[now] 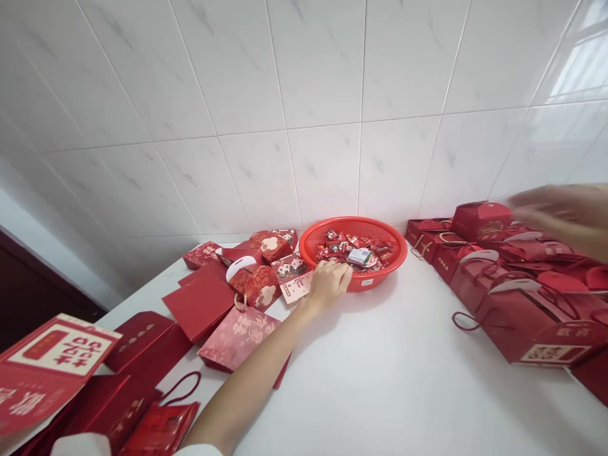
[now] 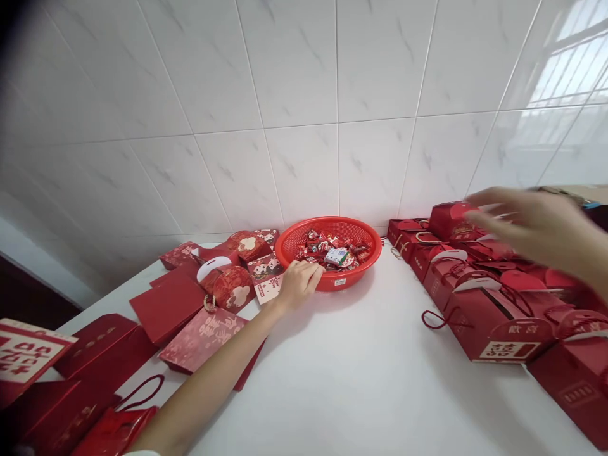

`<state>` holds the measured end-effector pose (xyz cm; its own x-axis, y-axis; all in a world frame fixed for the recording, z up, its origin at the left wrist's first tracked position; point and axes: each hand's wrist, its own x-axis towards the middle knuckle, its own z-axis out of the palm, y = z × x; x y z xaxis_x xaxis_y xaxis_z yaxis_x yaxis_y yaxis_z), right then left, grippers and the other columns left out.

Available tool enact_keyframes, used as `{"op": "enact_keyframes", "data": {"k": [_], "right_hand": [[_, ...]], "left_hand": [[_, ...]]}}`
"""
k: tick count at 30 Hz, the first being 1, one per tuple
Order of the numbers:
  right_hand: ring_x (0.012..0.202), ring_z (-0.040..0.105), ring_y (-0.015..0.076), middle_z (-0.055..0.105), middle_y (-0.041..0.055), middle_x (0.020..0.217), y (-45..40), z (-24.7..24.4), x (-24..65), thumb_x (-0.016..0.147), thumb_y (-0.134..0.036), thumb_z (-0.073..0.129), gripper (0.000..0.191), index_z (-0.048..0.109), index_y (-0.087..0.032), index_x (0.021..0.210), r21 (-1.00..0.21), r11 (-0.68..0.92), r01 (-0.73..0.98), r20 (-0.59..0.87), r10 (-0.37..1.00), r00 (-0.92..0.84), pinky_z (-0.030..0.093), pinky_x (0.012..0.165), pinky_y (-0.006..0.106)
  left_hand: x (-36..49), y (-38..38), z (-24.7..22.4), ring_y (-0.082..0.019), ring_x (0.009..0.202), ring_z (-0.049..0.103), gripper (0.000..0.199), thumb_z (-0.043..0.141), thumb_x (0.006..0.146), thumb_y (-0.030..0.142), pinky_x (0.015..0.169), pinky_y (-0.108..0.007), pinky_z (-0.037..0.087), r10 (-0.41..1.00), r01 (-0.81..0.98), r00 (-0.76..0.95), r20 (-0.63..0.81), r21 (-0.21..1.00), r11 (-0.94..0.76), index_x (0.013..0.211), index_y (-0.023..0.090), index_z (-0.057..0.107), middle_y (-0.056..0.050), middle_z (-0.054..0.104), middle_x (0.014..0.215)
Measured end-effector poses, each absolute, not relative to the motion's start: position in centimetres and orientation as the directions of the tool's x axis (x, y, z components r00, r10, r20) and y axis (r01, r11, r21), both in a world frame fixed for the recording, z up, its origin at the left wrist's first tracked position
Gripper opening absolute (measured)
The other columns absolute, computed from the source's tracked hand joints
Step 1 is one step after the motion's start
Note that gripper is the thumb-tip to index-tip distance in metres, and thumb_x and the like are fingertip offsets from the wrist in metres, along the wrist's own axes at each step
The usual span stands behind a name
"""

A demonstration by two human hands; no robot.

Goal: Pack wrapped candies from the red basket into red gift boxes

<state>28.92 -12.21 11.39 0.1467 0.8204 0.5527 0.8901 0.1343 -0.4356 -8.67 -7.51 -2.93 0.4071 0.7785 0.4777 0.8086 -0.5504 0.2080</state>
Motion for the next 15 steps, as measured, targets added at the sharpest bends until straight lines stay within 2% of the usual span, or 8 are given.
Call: {"op": "enact_keyframes", "data": {"k": [1, 3, 4, 6, 8, 11, 13, 15], "right_hand": [[0.079, 0.07, 0.0209, 0.077, 0.0077, 0.095, -13.0, 11.1, 25.8, 0.08, -0.019, 0.078, 0.019, 0.076, -0.029, 0.096, -0.384, 0.319, 0.866, 0.521, 0.849, -0.081, 0.051, 0.072, 0.035], [0.083, 0.07, 0.0207, 0.076, 0.007, 0.101, -15.4, 9.1, 19.2, 0.092, -0.027, 0.064, 0.021, 0.07, -0.029, 0.111, -0.268, 0.703, 0.659, 0.496, 0.687, -0.531, 0.051, 0.069, 0.034], [0.081, 0.07, 0.0194, 0.075, 0.007, 0.098, -16.8, 7.5, 16.0, 0.095, -0.025, 0.057, 0.018, 0.069, -0.026, 0.108, -0.22, 0.825, 0.52, 0.428, 0.561, -0.709, 0.05, 0.068, 0.033], [0.067, 0.064, 0.0175, 0.071, 0.0041, 0.078, -19.4, 3.2, 10.4, 0.095, -0.02, 0.055, 0.012, 0.065, -0.021, 0.088, -0.112, 0.937, 0.331, 0.262, 0.349, -0.9, 0.043, 0.06, 0.032], [0.053, 0.054, 0.0148, 0.066, -0.0003, 0.066, -21.3, -1.6, 6.4, 0.092, -0.026, 0.061, 0.015, 0.06, -0.02, 0.079, -0.043, 0.983, 0.178, 0.162, 0.183, -0.97, 0.038, 0.056, 0.032], [0.044, 0.041, 0.0114, 0.06, -0.0054, 0.059, -22.6, -7.9, 3.2, 0.092, -0.029, 0.064, 0.023, 0.054, -0.02, 0.074, -0.028, 0.999, 0.021, 0.129, 0.025, -0.991, 0.032, 0.049, 0.028], [0.043, 0.036, 0.0112, 0.058, -0.0072, 0.056, -22.9, -10.9, 2.1, 0.098, -0.03, 0.057, 0.026, 0.053, -0.021, 0.073, -0.014, 0.999, 0.032, 0.156, 0.033, -0.987, 0.03, 0.048, 0.027], [0.041, 0.032, 0.0117, 0.055, -0.0085, 0.054, -22.9, -13.0, 1.4, 0.099, -0.034, 0.054, 0.025, 0.054, -0.022, 0.078, -0.004, 0.999, 0.034, 0.201, 0.034, -0.979, 0.028, 0.046, 0.027]], "left_hand": [[-8.7, -7.5, -2.9, -0.021, 0.082, 0.062, 0.04, 0.033, 0.103, 0.027, 0.08, -0.036, 0.036, 0.781, 0.807, 0.406, 0.474, 0.215, -0.55, 0.081, 0.019, 0.065, -0.005, 0.072, 0.082], [-8.7, -7.6, -2.7, -0.021, 0.083, 0.063, 0.04, 0.033, 0.103, 0.027, 0.08, -0.036, 0.037, 0.785, 0.803, 0.403, 0.471, 0.229, -0.55, 0.08, 0.02, 0.065, -0.005, 0.073, 0.082], [-8.8, -7.6, -2.6, -0.021, 0.084, 0.063, 0.04, 0.033, 0.103, 0.027, 0.08, -0.036, 0.038, 0.787, 0.801, 0.405, 0.466, 0.235, -0.551, 0.08, 0.02, 0.065, -0.006, 0.073, 0.082], [-8.9, -7.7, -2.4, -0.022, 0.086, 0.065, 0.04, 0.034, 0.103, 0.028, 0.082, -0.037, 0.04, 0.794, 0.794, 0.41, 0.449, 0.253, -0.553, 0.08, 0.02, 0.066, -0.006, 0.073, 0.082], [-9.1, -7.7, -2.1, -0.023, 0.089, 0.067, 0.037, 0.037, 0.102, 0.029, 0.085, -0.037, 0.043, 0.804, 0.762, 0.411, 0.43, 0.322, -0.562, 0.085, 0.021, 0.068, -0.005, 0.075, 0.086], [-9.5, -7.6, -1.4, -0.021, 0.096, 0.069, 0.024, 0.048, 0.097, 0.03, 0.089, -0.033, 0.049, 0.82, 0.607, 0.389, 0.419, 0.554, -0.571, 0.103, 0.022, 0.07, -0.004, 0.076, 0.102], [-10.2, -7.4, -0.5, -0.019, 0.097, 0.069, 0.023, 0.054, 0.093, 0.029, 0.088, -0.03, 0.051, 0.829, 0.505, 0.368, 0.422, 0.658, -0.559, 0.106, 0.02, 0.069, -0.005, 0.076, 0.106], [-11.4, -7.4, 0.8, -0.019, 0.09, 0.069, 0.019, 0.054, 0.089, 0.026, 0.083, -0.029, 0.052, 0.837, 0.514, 0.346, 0.424, 0.661, -0.547, 0.095, 0.018, 0.071, -0.005, 0.076, 0.099]]}}
